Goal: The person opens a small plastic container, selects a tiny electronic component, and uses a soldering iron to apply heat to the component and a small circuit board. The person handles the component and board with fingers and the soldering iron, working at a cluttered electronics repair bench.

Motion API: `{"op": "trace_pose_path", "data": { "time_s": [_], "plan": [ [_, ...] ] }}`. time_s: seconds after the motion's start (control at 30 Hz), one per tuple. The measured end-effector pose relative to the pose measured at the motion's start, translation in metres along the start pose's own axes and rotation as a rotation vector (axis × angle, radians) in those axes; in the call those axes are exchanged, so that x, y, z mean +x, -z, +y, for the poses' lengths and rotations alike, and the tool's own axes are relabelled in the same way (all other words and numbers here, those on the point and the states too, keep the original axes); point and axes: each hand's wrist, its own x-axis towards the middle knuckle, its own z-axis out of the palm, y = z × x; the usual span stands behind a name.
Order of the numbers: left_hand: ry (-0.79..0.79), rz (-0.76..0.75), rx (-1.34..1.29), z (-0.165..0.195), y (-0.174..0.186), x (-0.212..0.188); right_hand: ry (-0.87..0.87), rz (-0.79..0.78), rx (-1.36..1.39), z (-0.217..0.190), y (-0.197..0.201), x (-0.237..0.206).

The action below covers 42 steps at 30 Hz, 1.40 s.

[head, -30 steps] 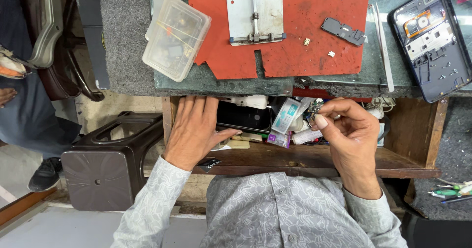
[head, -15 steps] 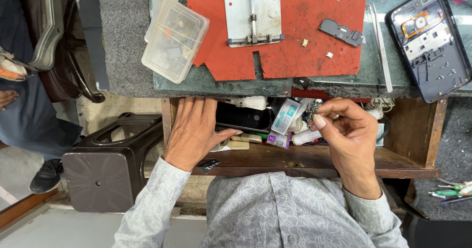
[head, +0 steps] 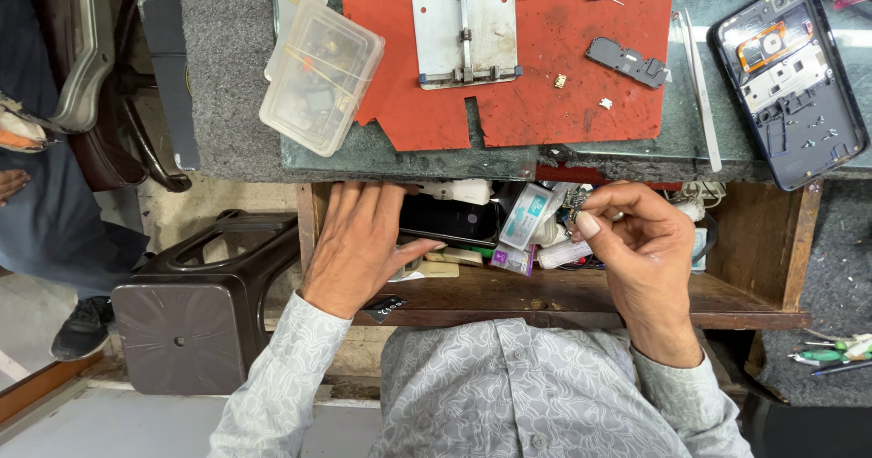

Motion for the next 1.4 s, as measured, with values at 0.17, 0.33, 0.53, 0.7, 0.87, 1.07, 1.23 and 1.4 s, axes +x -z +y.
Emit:
{"op": "trace_pose_path", "data": {
  "time_s": [0.17,0.33,0.53,0.7,0.87,1.07,1.23,1.4],
  "plan": [
    [-0.228,-0.131,-0.014,0.004,0.002,0.005,0.007,-0.004,-0.004,0.001,-0.001,0.001],
    [-0.388,-0.095,-0.103,0.016,-0.002,0.009,-0.006,0.007,-0.005,0.0,0.0,-0.001],
    [-0.42,-0.167,-0.102,0.02,-0.003,0.013,0.001,0.004,0.01,0.002,0.002,-0.001],
    [-0.422,-0.193,-0.078,0.02,-0.005,0.012,-0.002,0.005,0.01,0.004,0.002,-0.001],
    [-0.407,-0.147,-0.05,0.021,-0.01,0.015,-0.011,0.008,0.0,0.002,0.002,-0.001],
    [-0.437,-0.071,-0.01,0.023,-0.008,0.015,-0.003,0.01,-0.023,0.0,0.002,-0.001],
    [-0.422,-0.031,0.048,0.022,0.001,0.011,0.002,-0.009,-0.011,-0.001,0.002,-0.001],
    [-0.466,0.08,0.061,0.019,0.009,0.009,-0.008,-0.002,0.0,0.001,0.002,-0.001]
  ]
}}
